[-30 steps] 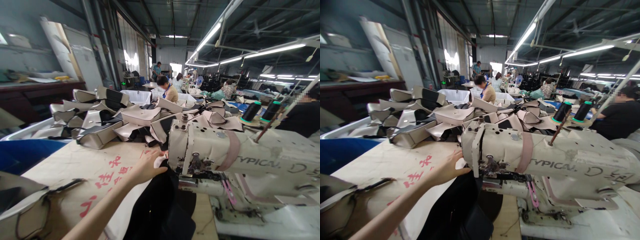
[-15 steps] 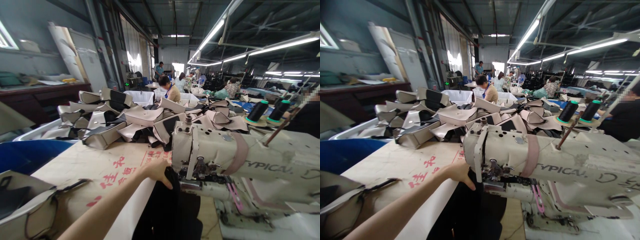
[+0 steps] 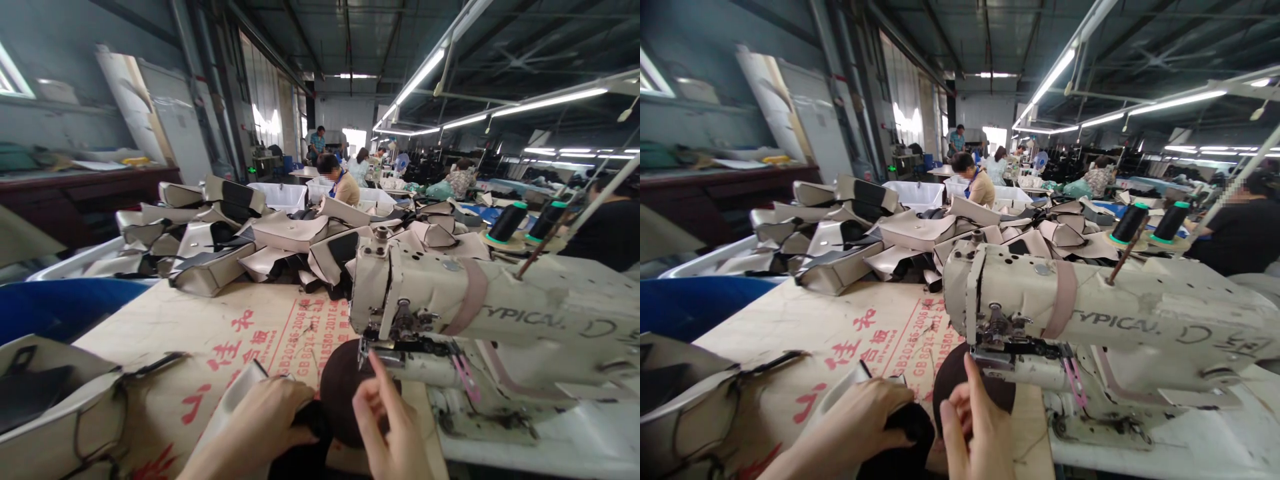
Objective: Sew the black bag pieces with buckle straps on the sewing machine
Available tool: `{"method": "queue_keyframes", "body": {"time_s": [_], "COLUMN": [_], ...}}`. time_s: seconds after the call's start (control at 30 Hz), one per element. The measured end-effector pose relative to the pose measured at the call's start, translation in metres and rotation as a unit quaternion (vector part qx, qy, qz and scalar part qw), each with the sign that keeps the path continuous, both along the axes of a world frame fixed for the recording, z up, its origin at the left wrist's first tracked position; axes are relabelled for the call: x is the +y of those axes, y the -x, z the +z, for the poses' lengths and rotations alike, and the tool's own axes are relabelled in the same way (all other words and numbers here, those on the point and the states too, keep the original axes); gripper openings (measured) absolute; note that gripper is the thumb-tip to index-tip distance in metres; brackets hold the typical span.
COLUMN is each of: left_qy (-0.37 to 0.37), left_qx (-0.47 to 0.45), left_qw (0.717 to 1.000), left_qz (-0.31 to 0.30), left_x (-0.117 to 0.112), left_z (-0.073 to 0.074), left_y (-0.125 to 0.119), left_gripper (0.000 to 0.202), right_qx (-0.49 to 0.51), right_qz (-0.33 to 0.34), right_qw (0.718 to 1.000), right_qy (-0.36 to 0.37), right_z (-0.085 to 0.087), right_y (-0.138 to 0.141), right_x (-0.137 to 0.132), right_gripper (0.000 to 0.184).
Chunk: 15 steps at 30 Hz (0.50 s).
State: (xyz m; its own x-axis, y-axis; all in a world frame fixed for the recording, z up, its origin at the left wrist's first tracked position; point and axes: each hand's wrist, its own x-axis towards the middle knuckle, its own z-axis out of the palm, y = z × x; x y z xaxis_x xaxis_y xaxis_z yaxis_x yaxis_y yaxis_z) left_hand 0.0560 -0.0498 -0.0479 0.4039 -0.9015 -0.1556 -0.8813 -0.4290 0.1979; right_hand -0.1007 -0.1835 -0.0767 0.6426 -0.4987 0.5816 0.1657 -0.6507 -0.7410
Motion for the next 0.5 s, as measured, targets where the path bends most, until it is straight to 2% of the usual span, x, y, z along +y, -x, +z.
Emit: {"method": "queue_keyframes", "body": {"time_s": [0.1, 0.2, 0.23, 0.3, 0.37, 0.4, 0.43, 0.5], "left_qy": [0.003, 0.004, 0.009, 0.016, 0.010, 0.001, -0.009, -0.026], "left_qx": [-0.029, -0.034, -0.027, -0.009, -0.001, -0.002, -0.004, -0.009], "left_qw": [0.999, 0.998, 0.998, 0.999, 1.000, 1.000, 1.000, 1.000], "left_qz": [0.029, 0.052, 0.048, 0.031, 0.016, 0.011, 0.006, -0.005], "left_x": [0.009, 0.013, 0.010, 0.002, -0.008, -0.011, -0.011, -0.003], "left_z": [0.001, 0.001, -0.001, -0.006, -0.011, -0.012, -0.012, -0.008], "left_y": [-0.006, -0.011, -0.011, -0.013, -0.013, -0.012, -0.010, -0.005], "left_gripper": [0.018, 0.021, 0.021, 0.021, 0.020, 0.020, 0.020, 0.015], "right_qx": [-0.022, -0.070, -0.066, -0.021, 0.052, 0.075, 0.082, 0.042], "right_qz": [-0.015, -0.065, -0.081, -0.095, -0.080, -0.069, -0.065, -0.091], "right_qw": [0.994, 0.983, 0.986, 0.995, 0.980, 0.967, 0.959, 0.960], "right_qy": [-0.103, -0.157, -0.133, 0.003, 0.173, 0.232, 0.263, 0.261], "right_z": [0.006, 0.012, 0.012, 0.010, 0.010, 0.010, 0.011, 0.011], "right_y": [-0.041, -0.058, -0.060, -0.056, -0.042, -0.032, -0.021, 0.000], "right_x": [0.022, 0.021, 0.016, 0.002, -0.017, -0.027, -0.034, -0.041], "right_gripper": [0.059, 0.043, 0.036, 0.026, 0.021, 0.021, 0.021, 0.028]}}
